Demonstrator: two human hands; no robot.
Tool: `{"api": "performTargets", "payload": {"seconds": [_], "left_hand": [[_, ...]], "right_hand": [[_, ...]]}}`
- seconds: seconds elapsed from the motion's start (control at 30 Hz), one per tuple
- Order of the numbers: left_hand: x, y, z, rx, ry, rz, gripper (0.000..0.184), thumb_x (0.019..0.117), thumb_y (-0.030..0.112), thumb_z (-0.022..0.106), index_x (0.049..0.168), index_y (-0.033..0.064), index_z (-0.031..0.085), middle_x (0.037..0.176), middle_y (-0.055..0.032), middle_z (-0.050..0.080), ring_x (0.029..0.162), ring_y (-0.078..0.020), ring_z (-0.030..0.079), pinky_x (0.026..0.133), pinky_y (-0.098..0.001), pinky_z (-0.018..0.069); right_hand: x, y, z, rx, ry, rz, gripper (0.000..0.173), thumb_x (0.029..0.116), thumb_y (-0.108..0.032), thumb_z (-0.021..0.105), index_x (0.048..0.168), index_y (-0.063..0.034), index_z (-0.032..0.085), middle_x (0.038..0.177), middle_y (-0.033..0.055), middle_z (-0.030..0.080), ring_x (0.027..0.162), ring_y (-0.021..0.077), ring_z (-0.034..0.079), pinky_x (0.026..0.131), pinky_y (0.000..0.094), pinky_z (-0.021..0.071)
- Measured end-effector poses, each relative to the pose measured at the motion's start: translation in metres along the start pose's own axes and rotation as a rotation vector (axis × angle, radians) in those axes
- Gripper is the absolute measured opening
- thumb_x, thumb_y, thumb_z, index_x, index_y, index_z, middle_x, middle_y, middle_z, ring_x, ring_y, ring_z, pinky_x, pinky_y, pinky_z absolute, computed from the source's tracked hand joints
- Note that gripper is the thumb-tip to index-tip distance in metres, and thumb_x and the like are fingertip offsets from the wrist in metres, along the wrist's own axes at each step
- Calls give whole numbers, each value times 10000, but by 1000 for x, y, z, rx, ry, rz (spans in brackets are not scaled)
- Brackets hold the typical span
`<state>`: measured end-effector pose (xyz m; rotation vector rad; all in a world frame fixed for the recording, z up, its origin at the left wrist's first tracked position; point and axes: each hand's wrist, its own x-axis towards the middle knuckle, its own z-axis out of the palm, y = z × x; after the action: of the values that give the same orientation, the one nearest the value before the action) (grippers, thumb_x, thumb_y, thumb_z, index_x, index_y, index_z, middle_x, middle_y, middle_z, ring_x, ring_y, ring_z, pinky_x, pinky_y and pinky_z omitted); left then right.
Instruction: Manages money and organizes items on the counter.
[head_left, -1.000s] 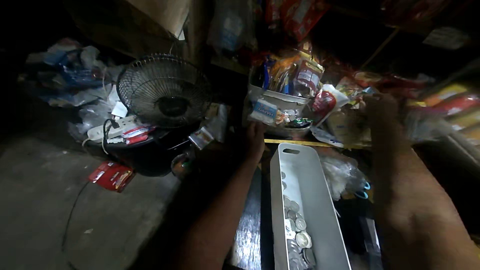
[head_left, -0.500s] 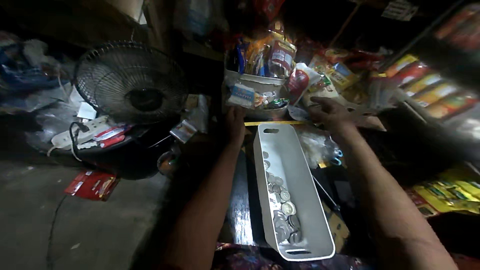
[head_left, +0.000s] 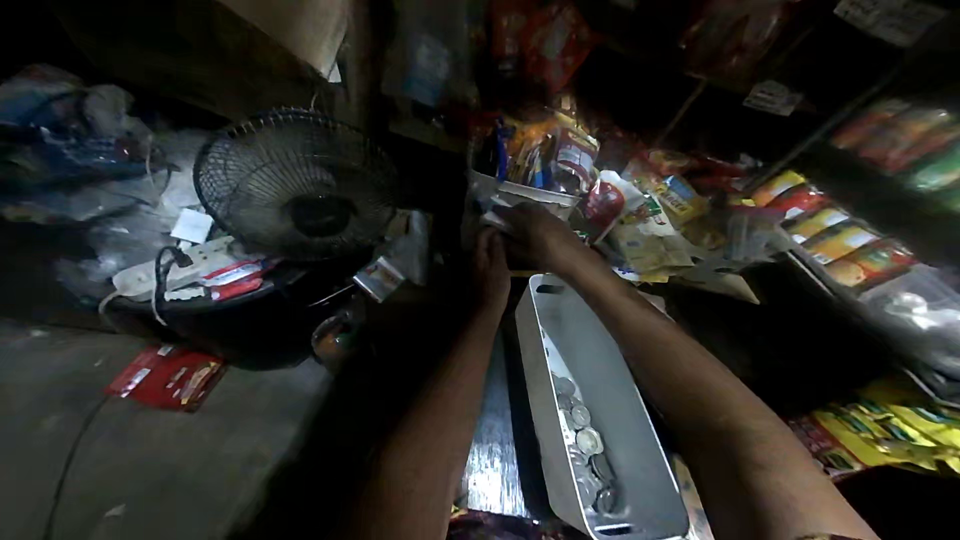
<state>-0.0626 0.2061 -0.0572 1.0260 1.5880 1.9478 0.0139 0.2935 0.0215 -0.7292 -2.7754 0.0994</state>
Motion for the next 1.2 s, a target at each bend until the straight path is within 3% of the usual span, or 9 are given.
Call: {"api": "performTargets", "payload": {"seconds": [0.27,0.43,0.5,0.63,0.77,0.87,0.97,1.07,1.2], "left_hand": [[3,-8,2,-92,-54,32,401,1117,187,345,1432,19,527,1119,-182,644,957,-210,615,838,-362,512],[6,-11,5,-156,-48,-6,393,1106,183,391,1429,-32,457,1134,-207,632,979,-220,627,881,-375,523],[5,-10,6,-131,-29,-40,394,1103,191,416,1424,-33,454,1157,-231,645,1009,-254,651,899,-413,533],[5,-10,4,-91,-21,-34,382,1091,194,437,1378,-56,469,1100,-214,659,990,-252,653,875,-415,542],[3,-7,2,-54,-47,-80,387,1112,217,386,1317,-74,538,1075,-215,666,990,-253,641,894,-416,522],[4,-8,3,-20,-56,-80,404,1112,235,385,1243,-75,608,1051,-207,672,985,-258,646,900,-429,523],[3,-6,1,23,-116,-46,380,1103,204,392,1233,-78,611,1038,-200,658,968,-254,624,898,-427,505],[1,-4,3,73,-154,-16,382,1099,209,416,1243,-73,629,1053,-216,671,986,-284,647,919,-456,518],[0,-1,6,115,-251,10,416,1108,233,393,1131,-84,660,1043,-216,679,995,-279,649,934,-456,504]], "right_hand": [[-3,8,-10,116,87,146,370,971,-134,667,1304,28,647,1278,262,649,1202,420,622,1049,582,464],[-8,21,-22,170,249,443,332,1033,-112,552,1312,63,596,1201,312,658,1123,465,651,989,630,486],[-13,38,-22,340,376,510,342,1023,-103,538,1322,52,595,1211,284,660,1109,399,667,975,580,518],[-36,61,-28,721,599,436,294,1028,-88,531,1267,79,566,1086,175,658,907,175,679,826,384,595],[-85,59,-55,541,623,432,364,1039,-143,524,1337,67,530,1183,180,633,971,169,675,860,376,592],[-123,63,-66,191,588,465,380,1067,-172,512,1362,64,560,1294,288,613,1148,374,636,993,543,514],[-148,71,-60,-120,520,388,340,978,0,561,1308,51,625,1333,359,549,1237,536,535,1029,669,431],[-156,70,-45,-127,305,423,391,873,28,726,1260,31,672,1313,354,541,1211,545,536,989,686,457],[-148,73,-55,15,-85,508,454,942,-113,729,1372,-15,619,1383,287,555,1301,456,519,1073,614,422]]}}
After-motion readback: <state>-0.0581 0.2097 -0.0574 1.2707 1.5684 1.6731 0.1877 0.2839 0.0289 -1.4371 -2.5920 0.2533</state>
